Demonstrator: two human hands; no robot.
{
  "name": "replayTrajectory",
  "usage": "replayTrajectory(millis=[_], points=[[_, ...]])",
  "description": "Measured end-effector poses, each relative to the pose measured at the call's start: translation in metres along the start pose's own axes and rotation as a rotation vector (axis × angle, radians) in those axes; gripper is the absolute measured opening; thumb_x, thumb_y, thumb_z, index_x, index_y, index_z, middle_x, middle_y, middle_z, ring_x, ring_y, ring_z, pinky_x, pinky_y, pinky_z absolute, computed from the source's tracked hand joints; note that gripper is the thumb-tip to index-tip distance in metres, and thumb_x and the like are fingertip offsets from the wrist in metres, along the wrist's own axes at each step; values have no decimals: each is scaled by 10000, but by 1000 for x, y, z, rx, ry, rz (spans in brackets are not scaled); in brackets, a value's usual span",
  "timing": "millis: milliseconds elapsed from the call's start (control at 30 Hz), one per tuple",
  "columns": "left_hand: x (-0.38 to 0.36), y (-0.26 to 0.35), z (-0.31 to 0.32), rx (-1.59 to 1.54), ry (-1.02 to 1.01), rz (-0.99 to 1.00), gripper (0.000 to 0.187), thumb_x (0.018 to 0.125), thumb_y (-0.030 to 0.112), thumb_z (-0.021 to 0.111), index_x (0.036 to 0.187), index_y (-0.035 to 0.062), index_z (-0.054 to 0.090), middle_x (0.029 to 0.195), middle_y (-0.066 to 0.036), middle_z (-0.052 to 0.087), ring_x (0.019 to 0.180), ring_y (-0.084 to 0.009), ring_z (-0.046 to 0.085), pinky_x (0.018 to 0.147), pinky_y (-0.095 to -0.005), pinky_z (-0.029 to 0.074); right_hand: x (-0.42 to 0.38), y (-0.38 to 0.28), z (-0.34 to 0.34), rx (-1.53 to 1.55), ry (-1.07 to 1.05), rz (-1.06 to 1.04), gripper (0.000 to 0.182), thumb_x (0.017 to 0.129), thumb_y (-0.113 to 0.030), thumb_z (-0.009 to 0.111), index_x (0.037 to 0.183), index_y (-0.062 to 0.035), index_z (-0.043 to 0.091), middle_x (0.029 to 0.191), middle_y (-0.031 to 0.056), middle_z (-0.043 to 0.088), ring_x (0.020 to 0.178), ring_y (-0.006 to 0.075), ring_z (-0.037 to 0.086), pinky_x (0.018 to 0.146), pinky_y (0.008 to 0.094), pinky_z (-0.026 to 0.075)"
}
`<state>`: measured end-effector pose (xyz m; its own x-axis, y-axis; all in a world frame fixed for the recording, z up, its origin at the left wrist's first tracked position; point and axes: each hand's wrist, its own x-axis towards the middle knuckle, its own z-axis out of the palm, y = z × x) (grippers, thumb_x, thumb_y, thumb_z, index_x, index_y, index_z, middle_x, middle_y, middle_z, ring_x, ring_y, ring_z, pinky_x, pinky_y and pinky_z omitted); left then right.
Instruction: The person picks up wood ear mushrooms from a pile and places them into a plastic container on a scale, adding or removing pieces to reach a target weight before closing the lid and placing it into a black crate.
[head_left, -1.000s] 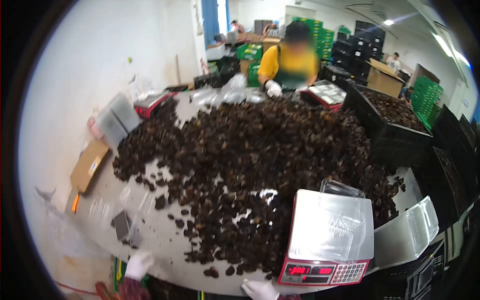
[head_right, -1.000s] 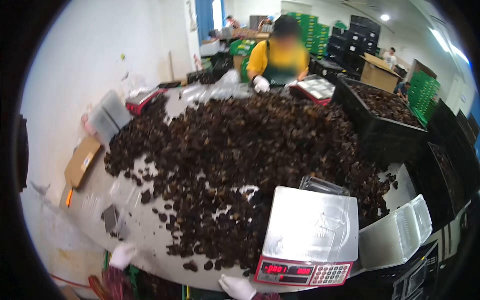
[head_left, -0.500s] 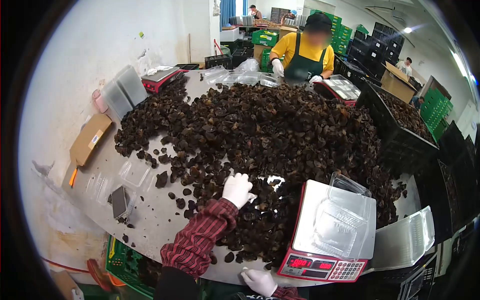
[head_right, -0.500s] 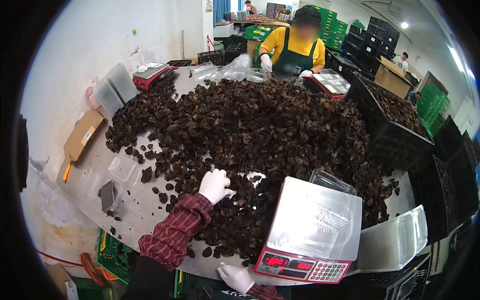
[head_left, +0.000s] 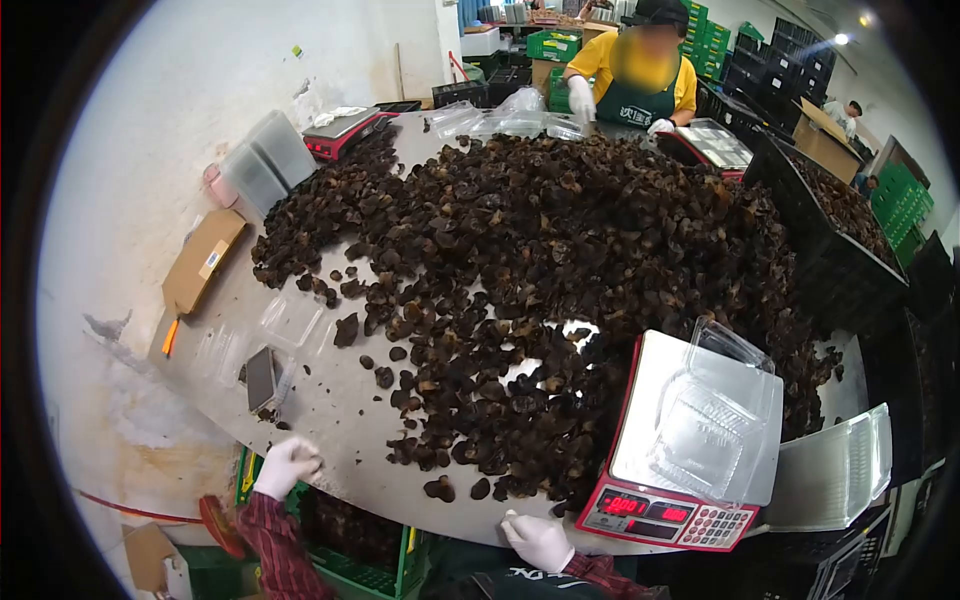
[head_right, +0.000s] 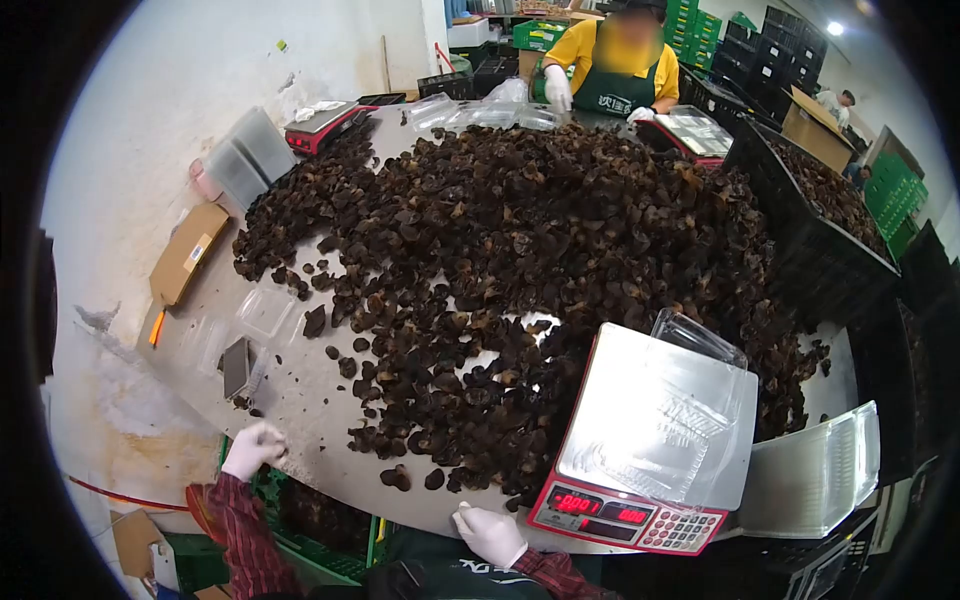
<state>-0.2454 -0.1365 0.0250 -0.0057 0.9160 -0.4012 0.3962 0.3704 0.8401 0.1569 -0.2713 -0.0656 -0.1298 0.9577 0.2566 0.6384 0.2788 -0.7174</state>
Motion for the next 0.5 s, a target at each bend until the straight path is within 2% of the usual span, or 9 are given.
replayTrajectory(millis=[33, 100, 167, 200, 267, 300, 333, 367, 500], points=[[-11, -14, -18, 370, 38, -117, 144, 755, 22, 700, 883, 46, 640, 792, -73, 649, 639, -181, 630, 611, -300, 514, 1, 0, 0, -7, 4, -5, 297, 898, -215, 567, 647, -62, 532, 572, 129, 520, 533, 301, 574, 494, 400, 467], [-23, -24, -18, 1075, 244, 363, 171, 724, 69, 722, 889, 49, 681, 814, -104, 668, 721, -245, 646, 669, -317, 510, 1, -1, -2, 4, -10, -1, 297, 895, -210, 572, 641, -64, 526, 572, 129, 516, 530, 300, 572, 492, 401, 466], [-4, -6, 10, 769, 370, 439, 170, 718, 90, 723, 881, 48, 697, 855, -136, 666, 803, -293, 637, 714, -328, 501, 1, 0, -1, 7, 18, -17, 291, 890, -207, 579, 640, -67, 525, 567, 123, 507, 527, 293, 571, 488, 395, 465], [8, 16, 36, 638, 380, 521, 103, 739, 81, 708, 834, 44, 695, 820, -134, 655, 765, -281, 634, 684, -329, 497, 1, -1, 0, 7, 16, -16, 291, 890, -207, 579, 640, -67, 525, 567, 123, 507, 527, 293, 571, 488, 395, 465], [28, 63, 96, 535, 330, 612, 73, 755, 94, 697, 807, 45, 683, 763, -112, 619, 717, -266, 608, 641, -333, 480, 1, -1, 0, -3, 38, -22, 288, 883, -201, 590, 637, -68, 521, 558, 117, 498, 520, 287, 568, 482, 389, 463], [48, 77, 124, 524, 281, 782, 85, 763, 129, 695, 786, 49, 678, 744, -101, 601, 728, -267, 597, 634, -337, 473, 1, -1, 0, -7, 39, -22, 288, 883, -201, 590, 637, -68, 521, 558, 117, 498, 520, 287, 568, 482, 389, 463], [59, 96, 156, 528, 255, 771, 110, 768, 160, 693, 768, 52, 671, 718, -92, 580, 737, -269, 586, 643, -355, 469, 1, -2, -1, -10, 43, -19, 284, 880, -201, 595, 639, -69, 525, 558, 115, 497, 518, 285, 568, 480, 387, 462], [73, 110, 184, 580, 257, 856, 195, 767, 257, 697, 766, 63, 680, 717, -85, 585, 738, -270, 591, 651, -377, 475, 1, -2, 0, -13, 48, -16, 279, 877, -200, 600, 641, -69, 529, 557, 113, 497, 516, 284, 568, 479, 385, 461], [134, 127, 271, 1162, 229, 639, 298, 749, 397, 688, 715, 101, 682, 777, -78, 624, 801, -254, 611, 691, -380, 485, 0, -1, 0, -20, 49, -8, 268, 876, -201, 601, 651, -69, 538, 559, 114, 499, 515, 286, 569, 481, 386, 461]])
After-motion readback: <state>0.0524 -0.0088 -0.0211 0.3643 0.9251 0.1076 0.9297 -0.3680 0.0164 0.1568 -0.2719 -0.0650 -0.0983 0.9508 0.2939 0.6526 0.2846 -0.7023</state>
